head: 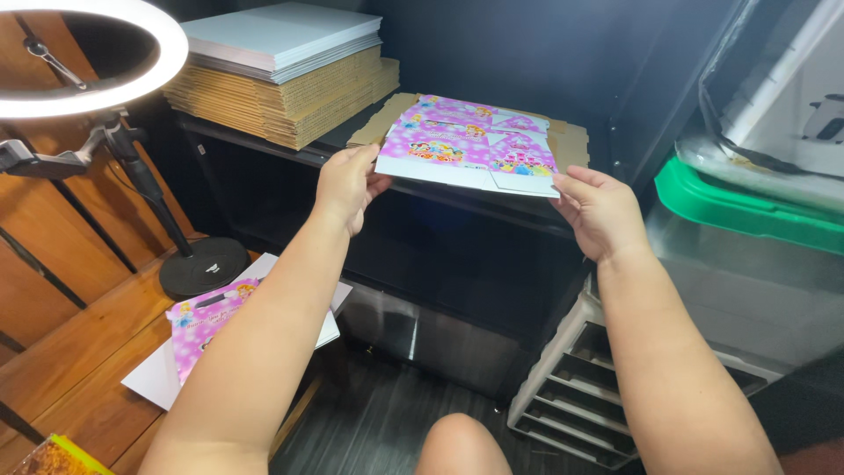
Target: The person repeatedly picks up flat, pink-themed paper items from a shelf and places them onto a growing stack on the floor. The person handles each item one at a time, moving it from the shelf to the stack.
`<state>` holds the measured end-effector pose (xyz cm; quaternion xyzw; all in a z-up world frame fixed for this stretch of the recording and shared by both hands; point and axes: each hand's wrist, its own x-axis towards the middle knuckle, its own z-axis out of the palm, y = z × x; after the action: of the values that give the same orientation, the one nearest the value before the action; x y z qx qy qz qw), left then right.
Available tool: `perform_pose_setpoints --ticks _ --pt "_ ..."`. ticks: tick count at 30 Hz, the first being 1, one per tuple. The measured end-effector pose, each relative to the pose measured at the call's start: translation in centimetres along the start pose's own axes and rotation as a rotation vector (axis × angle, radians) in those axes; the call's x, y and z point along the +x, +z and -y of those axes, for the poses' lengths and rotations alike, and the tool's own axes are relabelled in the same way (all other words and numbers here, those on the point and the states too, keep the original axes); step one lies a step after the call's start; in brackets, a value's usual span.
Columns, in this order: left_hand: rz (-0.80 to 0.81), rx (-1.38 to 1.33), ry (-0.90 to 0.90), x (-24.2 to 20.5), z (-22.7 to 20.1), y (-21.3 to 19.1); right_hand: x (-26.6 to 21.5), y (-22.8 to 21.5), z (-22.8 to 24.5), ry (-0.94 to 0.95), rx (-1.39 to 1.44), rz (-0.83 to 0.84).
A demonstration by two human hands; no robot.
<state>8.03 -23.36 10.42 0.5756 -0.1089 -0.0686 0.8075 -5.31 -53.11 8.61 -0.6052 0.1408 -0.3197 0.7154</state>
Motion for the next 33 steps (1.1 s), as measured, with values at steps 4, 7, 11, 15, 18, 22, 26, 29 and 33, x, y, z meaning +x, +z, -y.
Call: perform_pose_setpoints --ticks 4,7,11,15,18,22,26,29,33 --pt "0.030 -0.026 -0.033 0.3 -0.2 0.3 -0.5 0.5 0.5 0.042 0.035 -0.016" --pt "0.007 0.018 -0.022 0.9 0.0 0.3 -0.2 0.5 0.3 0.030 0.057 0.001" --pt "-0.004 0.006 -0.013 2.4 1.2 -0.3 -0.2 0.4 0.2 0.047 0.046 0.002" --pt "-0.011 -0.012 -0.004 0.2 0.2 -0.4 0.0 0.1 -0.4 0.038 0.040 0.021" --pt "-0.035 -0.037 0.015 -0.6 0.2 -1.2 0.1 0.1 -0.7 0.049 0.049 0.060" --pt "-0.085 -0.045 0.046 -2.7 -1.1 -2.6 -1.9 1.7 0.3 0.061 0.064 0.100" --pt "-0.146 -0.030 0.103 -5.6 -2.2 -5.6 -4.5 4.5 1.0 0.071 0.070 0.142" --pt "-0.213 -0.044 0.141 -7.4 -1.9 -8.9 -6.9 7.4 1.3 0.092 0.101 0.225" --pt "-0.316 -0.070 0.215 -10.0 -0.9 -13.9 -8.6 11.0 -0.7 0.133 0.128 0.308"
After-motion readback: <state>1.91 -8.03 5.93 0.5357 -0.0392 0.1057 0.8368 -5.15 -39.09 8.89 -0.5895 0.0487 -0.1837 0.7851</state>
